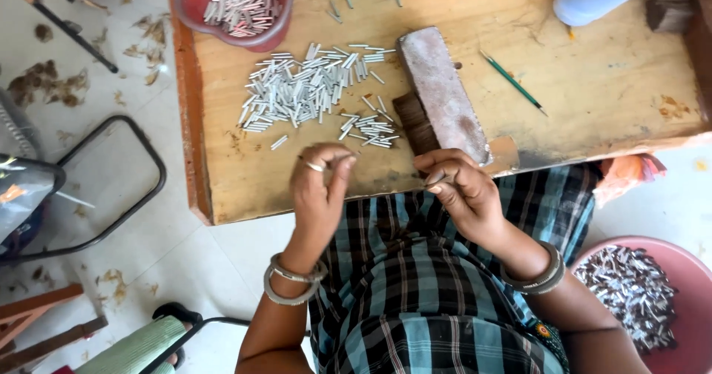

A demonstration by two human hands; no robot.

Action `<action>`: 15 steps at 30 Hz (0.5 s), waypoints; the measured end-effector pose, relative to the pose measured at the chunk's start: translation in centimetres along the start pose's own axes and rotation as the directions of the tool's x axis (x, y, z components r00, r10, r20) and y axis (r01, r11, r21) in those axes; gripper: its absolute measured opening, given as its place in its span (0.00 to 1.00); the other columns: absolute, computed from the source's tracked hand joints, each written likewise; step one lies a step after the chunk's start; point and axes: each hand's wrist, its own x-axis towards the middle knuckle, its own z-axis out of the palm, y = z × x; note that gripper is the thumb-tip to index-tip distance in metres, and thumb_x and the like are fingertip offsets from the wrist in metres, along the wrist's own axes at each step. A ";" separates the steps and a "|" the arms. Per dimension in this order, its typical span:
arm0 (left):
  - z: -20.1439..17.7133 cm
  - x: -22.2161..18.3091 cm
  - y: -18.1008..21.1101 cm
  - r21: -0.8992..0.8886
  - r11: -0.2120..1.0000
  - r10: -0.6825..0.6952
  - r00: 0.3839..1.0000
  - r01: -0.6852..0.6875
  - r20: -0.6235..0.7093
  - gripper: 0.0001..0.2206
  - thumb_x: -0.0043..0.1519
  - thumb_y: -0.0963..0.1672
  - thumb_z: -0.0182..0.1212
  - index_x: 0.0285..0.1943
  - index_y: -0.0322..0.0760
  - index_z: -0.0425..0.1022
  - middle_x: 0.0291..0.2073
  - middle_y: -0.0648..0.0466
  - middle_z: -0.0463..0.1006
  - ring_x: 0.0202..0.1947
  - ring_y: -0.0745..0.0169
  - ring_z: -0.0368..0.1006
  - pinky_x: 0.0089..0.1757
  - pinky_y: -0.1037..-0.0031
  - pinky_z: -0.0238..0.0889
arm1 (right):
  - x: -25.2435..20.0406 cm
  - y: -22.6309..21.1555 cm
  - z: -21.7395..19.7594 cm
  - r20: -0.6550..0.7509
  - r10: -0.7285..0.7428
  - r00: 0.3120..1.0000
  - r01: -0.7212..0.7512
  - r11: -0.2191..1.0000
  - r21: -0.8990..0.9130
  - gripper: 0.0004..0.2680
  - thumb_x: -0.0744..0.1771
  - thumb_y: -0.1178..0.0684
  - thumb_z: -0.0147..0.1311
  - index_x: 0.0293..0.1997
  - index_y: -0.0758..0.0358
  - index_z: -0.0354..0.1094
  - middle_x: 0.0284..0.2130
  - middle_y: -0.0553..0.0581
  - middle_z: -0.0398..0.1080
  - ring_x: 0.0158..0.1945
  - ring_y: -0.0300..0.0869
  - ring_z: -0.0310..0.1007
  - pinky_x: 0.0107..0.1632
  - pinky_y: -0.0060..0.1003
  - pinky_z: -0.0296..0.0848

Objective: Assembling or preparing small metal pins or components on a workbench.

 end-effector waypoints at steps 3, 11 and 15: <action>2.7 -1.1 5.5 -0.386 0.920 -0.006 0.991 0.059 0.137 0.06 0.68 0.37 0.61 0.51 0.36 0.78 0.44 0.54 0.77 0.39 0.72 0.71 0.41 0.82 0.65 | -1.1 0.4 -0.2 -0.006 0.058 0.998 -0.056 0.985 0.163 0.02 0.71 0.58 0.52 0.47 0.63 0.65 0.53 0.61 0.72 0.56 0.45 0.73 0.59 0.38 0.72; 8.6 -4.0 5.6 -0.844 0.455 -0.090 0.957 0.285 0.274 0.08 0.70 0.36 0.58 0.57 0.32 0.75 0.51 0.55 0.74 0.51 0.70 0.72 0.54 0.77 0.66 | -2.9 0.0 -1.7 -0.089 0.051 0.995 -0.036 0.985 0.167 0.02 0.72 0.57 0.51 0.46 0.62 0.65 0.51 0.59 0.71 0.52 0.43 0.72 0.56 0.36 0.73; 8.9 -4.6 5.7 -0.849 0.394 -0.147 0.936 0.353 0.321 0.08 0.70 0.35 0.58 0.57 0.31 0.75 0.51 0.54 0.74 0.50 0.69 0.71 0.53 0.78 0.66 | -2.8 -0.5 -2.3 -0.095 -0.036 0.995 0.038 0.999 0.019 0.02 0.71 0.58 0.53 0.46 0.62 0.64 0.50 0.60 0.70 0.52 0.45 0.73 0.56 0.37 0.73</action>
